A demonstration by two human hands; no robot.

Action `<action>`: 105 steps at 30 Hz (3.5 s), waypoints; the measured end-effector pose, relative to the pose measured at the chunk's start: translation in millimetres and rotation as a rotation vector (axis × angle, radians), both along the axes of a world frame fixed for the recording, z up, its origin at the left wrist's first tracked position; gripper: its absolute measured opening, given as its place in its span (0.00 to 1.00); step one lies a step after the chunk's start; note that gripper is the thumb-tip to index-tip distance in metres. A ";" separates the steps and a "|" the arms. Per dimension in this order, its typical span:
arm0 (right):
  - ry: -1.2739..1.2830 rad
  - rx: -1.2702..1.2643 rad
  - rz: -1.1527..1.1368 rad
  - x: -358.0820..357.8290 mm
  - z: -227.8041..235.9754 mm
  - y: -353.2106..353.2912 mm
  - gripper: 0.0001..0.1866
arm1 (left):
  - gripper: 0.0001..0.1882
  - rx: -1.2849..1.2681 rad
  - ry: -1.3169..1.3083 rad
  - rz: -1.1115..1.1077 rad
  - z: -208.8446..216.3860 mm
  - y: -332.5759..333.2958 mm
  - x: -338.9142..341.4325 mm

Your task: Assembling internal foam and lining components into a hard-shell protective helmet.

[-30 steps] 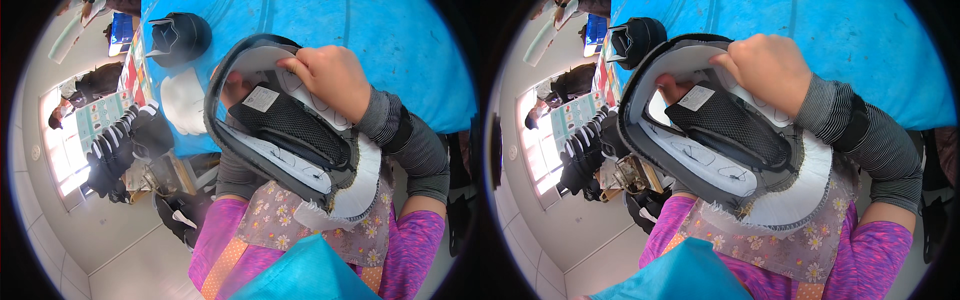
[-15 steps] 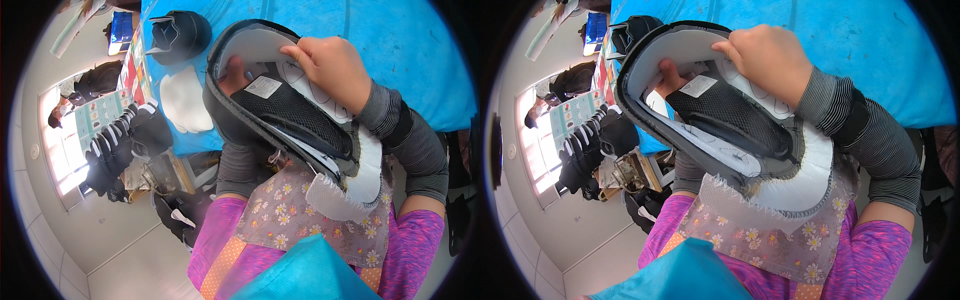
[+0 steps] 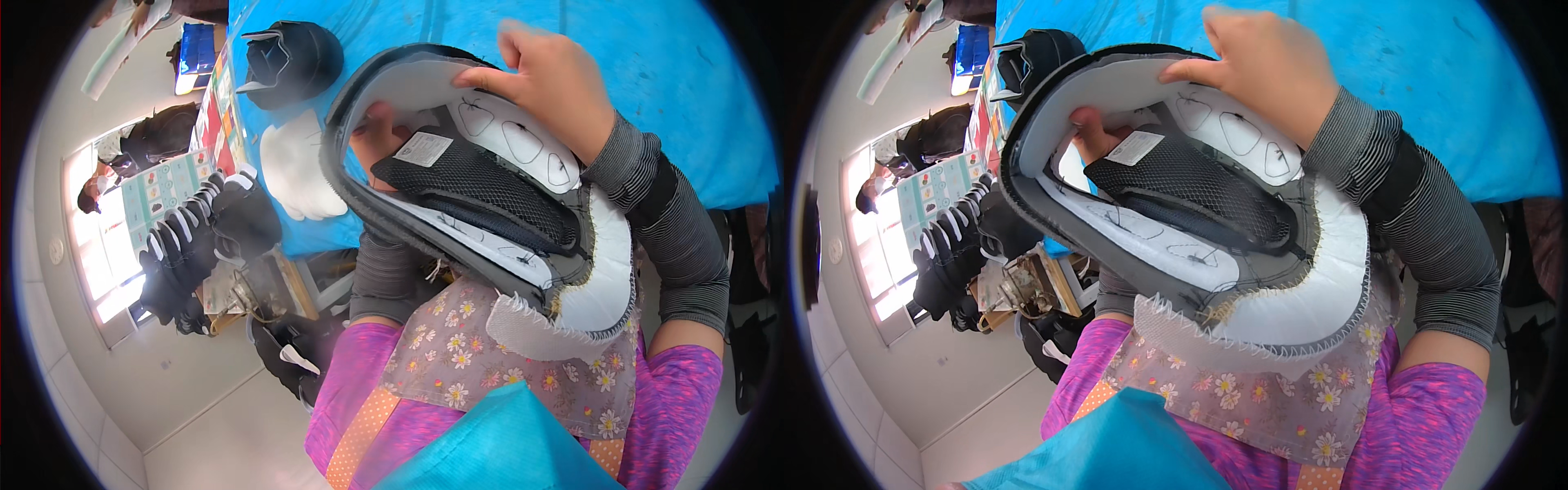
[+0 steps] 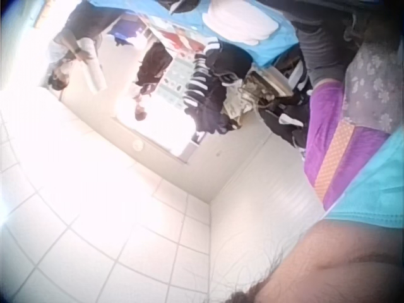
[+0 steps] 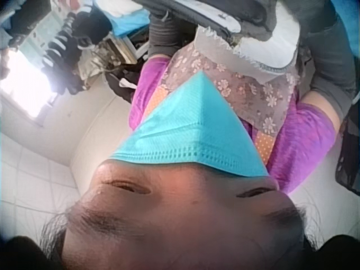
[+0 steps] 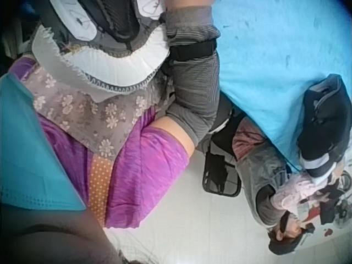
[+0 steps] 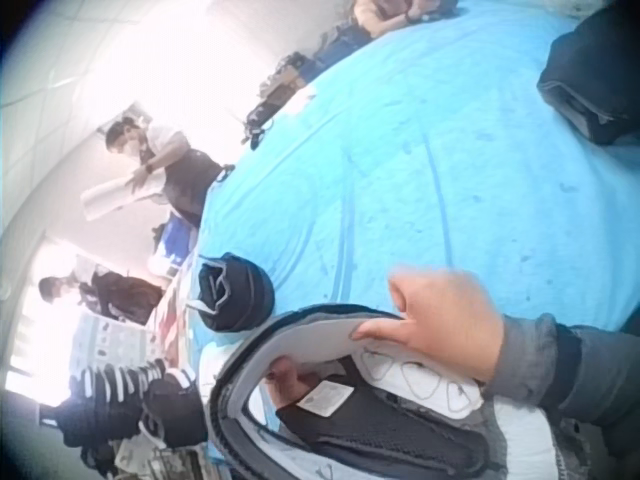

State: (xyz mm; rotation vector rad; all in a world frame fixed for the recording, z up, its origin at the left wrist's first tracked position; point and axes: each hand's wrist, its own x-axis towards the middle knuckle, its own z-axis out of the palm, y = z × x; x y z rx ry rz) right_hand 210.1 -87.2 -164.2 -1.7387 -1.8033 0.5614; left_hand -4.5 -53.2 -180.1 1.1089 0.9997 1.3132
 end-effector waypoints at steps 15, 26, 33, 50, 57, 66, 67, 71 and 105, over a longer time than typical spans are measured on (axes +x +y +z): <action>0.528 0.152 0.337 -6.5 -18.0 -1.4 0.15 | 0.25 0.104 -0.193 -0.023 -19.4 8.1 -1.8; 0.652 0.152 0.302 -12.1 -16.5 0.6 0.17 | 0.25 0.066 -0.056 -0.011 -12.5 -9.0 15.9; 0.718 0.165 0.253 -9.8 -12.7 0.8 0.14 | 0.25 0.072 0.402 -0.163 -19.7 -1.5 -8.2; 0.653 -0.101 0.237 -1.0 -18.8 8.5 0.20 | 0.27 0.048 0.018 0.091 -4.9 5.1 9.1; 0.957 -0.085 0.248 3.6 -18.5 11.8 0.18 | 0.29 0.028 -0.037 0.141 -9.6 11.0 12.0; 0.807 -0.090 0.247 0.5 -21.3 9.5 0.17 | 0.31 -0.019 -0.069 0.169 -15.8 13.2 12.3; 0.773 -0.007 0.210 -1.5 -24.1 9.9 0.17 | 0.31 -0.024 -0.078 0.169 -18.1 15.0 13.8; 0.369 0.329 0.021 -4.2 -8.8 2.1 0.26 | 0.32 -0.053 -0.116 0.146 -20.6 17.4 7.7; 0.630 -0.154 0.415 14.3 -8.1 6.1 0.20 | 0.35 -0.060 0.068 0.227 -14.1 6.0 6.2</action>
